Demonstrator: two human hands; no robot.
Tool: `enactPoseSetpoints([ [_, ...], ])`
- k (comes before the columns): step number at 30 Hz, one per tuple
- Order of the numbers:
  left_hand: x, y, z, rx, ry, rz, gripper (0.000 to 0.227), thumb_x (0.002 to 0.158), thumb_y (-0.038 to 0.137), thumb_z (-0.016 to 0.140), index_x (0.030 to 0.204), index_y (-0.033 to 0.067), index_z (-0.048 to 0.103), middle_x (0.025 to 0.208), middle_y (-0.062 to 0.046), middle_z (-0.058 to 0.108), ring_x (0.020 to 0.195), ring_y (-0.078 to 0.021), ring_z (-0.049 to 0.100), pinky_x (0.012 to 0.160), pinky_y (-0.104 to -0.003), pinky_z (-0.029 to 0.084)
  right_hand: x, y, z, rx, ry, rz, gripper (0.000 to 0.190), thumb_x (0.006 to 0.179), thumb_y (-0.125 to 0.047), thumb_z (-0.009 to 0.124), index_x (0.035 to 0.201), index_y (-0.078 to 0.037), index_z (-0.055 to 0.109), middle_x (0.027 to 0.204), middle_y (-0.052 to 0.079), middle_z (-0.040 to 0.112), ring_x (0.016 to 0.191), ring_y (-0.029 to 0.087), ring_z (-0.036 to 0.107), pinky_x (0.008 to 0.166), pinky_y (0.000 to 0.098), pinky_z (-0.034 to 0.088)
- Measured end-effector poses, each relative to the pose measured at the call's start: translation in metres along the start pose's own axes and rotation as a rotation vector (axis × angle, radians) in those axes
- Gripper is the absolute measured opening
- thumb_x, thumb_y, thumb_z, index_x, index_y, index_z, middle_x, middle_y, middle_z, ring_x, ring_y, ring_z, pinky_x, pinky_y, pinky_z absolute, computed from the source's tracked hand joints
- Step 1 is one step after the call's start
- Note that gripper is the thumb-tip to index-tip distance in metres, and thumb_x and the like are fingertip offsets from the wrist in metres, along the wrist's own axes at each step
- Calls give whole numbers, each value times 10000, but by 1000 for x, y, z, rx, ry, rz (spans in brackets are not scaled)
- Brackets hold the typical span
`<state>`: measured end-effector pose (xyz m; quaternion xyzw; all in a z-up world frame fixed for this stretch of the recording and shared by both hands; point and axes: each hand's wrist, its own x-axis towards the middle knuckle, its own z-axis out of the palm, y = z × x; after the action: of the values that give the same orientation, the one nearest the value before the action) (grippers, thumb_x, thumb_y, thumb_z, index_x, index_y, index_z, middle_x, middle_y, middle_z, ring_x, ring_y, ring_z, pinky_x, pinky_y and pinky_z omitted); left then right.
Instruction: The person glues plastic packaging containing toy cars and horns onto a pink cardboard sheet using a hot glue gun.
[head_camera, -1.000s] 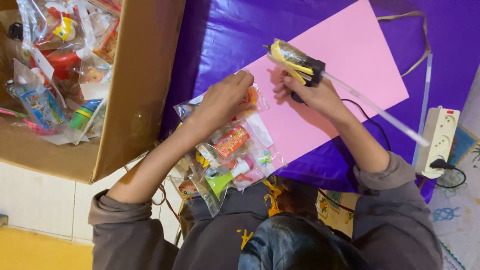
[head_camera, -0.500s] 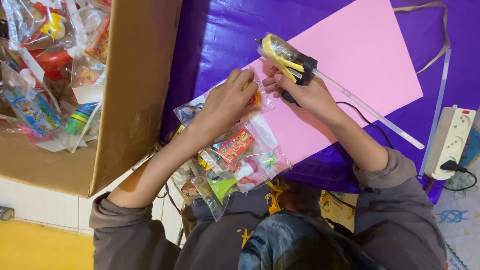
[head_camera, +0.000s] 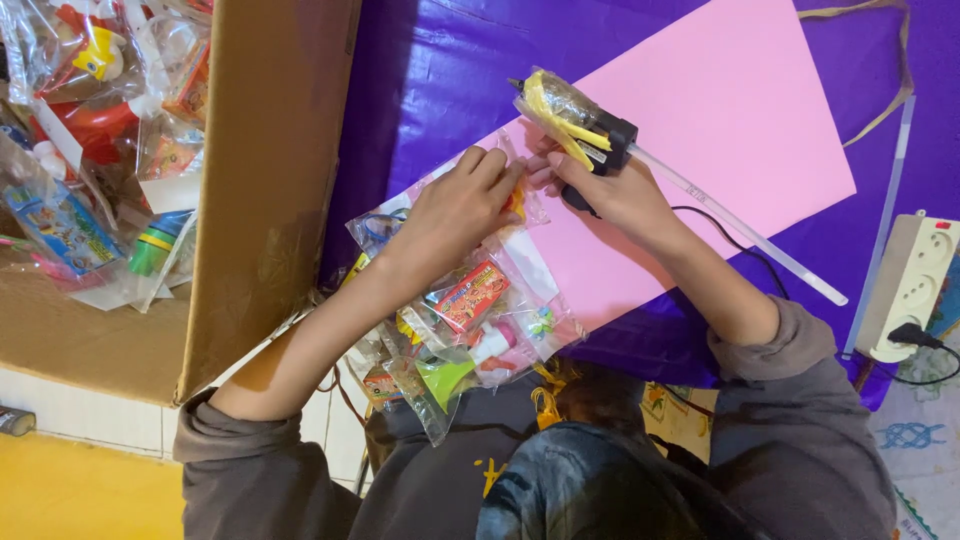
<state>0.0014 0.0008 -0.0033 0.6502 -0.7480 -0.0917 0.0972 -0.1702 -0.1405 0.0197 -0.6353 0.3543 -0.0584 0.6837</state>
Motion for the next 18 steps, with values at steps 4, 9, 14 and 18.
enactPoseSetpoints([
  [4, 3, 1, -7, -28, -68, -27, 584, 952, 350, 702, 1433, 66, 533, 1067, -59, 495, 1098, -224, 510, 828, -295, 584, -1, 4, -7, 23, -32, -13, 296, 1008, -256, 593, 1179, -21, 648, 976, 159, 740, 870, 188, 753, 841, 304, 601],
  [9, 8, 0, -10, -83, -102, -36, 578, 944, 343, 724, 1413, 46, 563, 1066, -72, 471, 1079, -234, 496, 779, -308, 599, 1, 2, -9, 105, -47, -70, 279, 1017, -206, 586, 1163, 30, 621, 1016, 199, 726, 918, 222, 743, 872, 335, 609],
  [14, 9, -4, -6, -115, -112, -38, 564, 930, 341, 736, 1376, 37, 573, 1054, -79, 459, 1072, -250, 500, 737, -340, 610, 2, 6, -15, 126, -76, -82, 251, 1004, -186, 593, 1133, 28, 618, 1041, 210, 725, 938, 245, 749, 862, 346, 617],
  [18, 9, -3, -15, -158, -115, -32, 520, 932, 301, 748, 1341, 23, 589, 1029, -95, 461, 1059, -262, 507, 724, -342, 609, -4, -20, -19, -350, 53, 239, 400, 937, -463, 643, 1066, -98, 741, 970, 128, 769, 961, 247, 752, 923, 398, 560],
])
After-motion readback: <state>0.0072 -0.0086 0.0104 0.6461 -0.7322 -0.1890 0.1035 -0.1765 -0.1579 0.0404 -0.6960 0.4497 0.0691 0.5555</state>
